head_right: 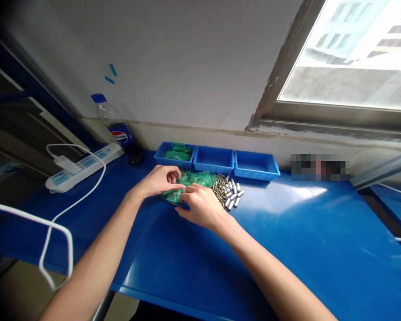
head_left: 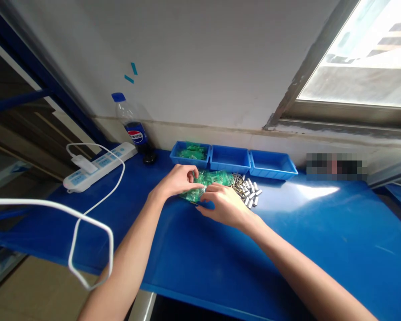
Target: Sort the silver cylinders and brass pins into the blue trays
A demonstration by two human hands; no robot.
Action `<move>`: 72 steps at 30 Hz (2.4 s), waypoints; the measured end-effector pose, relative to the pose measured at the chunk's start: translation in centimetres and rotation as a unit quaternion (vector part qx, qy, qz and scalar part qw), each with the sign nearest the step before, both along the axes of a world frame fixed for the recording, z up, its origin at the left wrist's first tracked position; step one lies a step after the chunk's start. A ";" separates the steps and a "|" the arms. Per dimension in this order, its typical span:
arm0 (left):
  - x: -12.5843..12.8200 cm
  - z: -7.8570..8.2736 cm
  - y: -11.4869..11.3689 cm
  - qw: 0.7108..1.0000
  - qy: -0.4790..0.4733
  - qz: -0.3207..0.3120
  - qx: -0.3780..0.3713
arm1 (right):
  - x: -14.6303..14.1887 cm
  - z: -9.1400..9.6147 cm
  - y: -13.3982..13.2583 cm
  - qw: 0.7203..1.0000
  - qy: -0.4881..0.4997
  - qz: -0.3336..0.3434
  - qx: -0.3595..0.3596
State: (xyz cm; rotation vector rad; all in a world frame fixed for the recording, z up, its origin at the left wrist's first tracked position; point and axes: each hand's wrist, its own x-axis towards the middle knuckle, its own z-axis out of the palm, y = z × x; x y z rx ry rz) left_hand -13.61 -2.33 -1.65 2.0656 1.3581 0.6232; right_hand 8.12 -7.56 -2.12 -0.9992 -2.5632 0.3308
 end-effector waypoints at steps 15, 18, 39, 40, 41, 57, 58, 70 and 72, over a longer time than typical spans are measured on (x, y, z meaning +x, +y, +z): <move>2.9 0.1 -0.8 0.991 -0.115 0.025 0.061 | 3.2 1.0 1.7 1.000 0.023 -0.004 0.012; 4.7 0.0 -1.5 0.977 -0.213 -0.013 -0.024 | 5.9 2.5 2.4 0.990 0.104 -0.066 -0.067; 12.5 2.9 0.4 0.908 -0.412 -0.028 -0.075 | 12.5 4.2 4.6 0.860 0.413 -0.110 -0.278; 12.9 3.2 0.6 0.905 -0.418 -0.025 -0.072 | 12.5 4.1 4.7 0.851 0.429 -0.112 -0.281; 13.4 3.4 0.8 0.903 -0.423 -0.022 -0.067 | 12.6 4.1 4.8 0.844 0.441 -0.113 -0.283; 12.5 5.1 3.2 0.992 -0.018 -0.083 0.091 | 15.6 4.8 5.5 0.868 0.399 -0.226 -0.190; 12.2 4.8 3.1 0.993 0.000 -0.074 0.091 | 15.7 4.8 5.5 0.873 0.384 -0.233 -0.187; 11.3 5.0 1.6 0.962 0.240 -0.100 0.085 | 13.7 3.8 5.1 0.933 0.249 -0.149 -0.214; 11.1 5.0 1.8 0.966 0.226 -0.096 0.084 | 13.4 3.5 5.1 0.935 0.243 -0.144 -0.213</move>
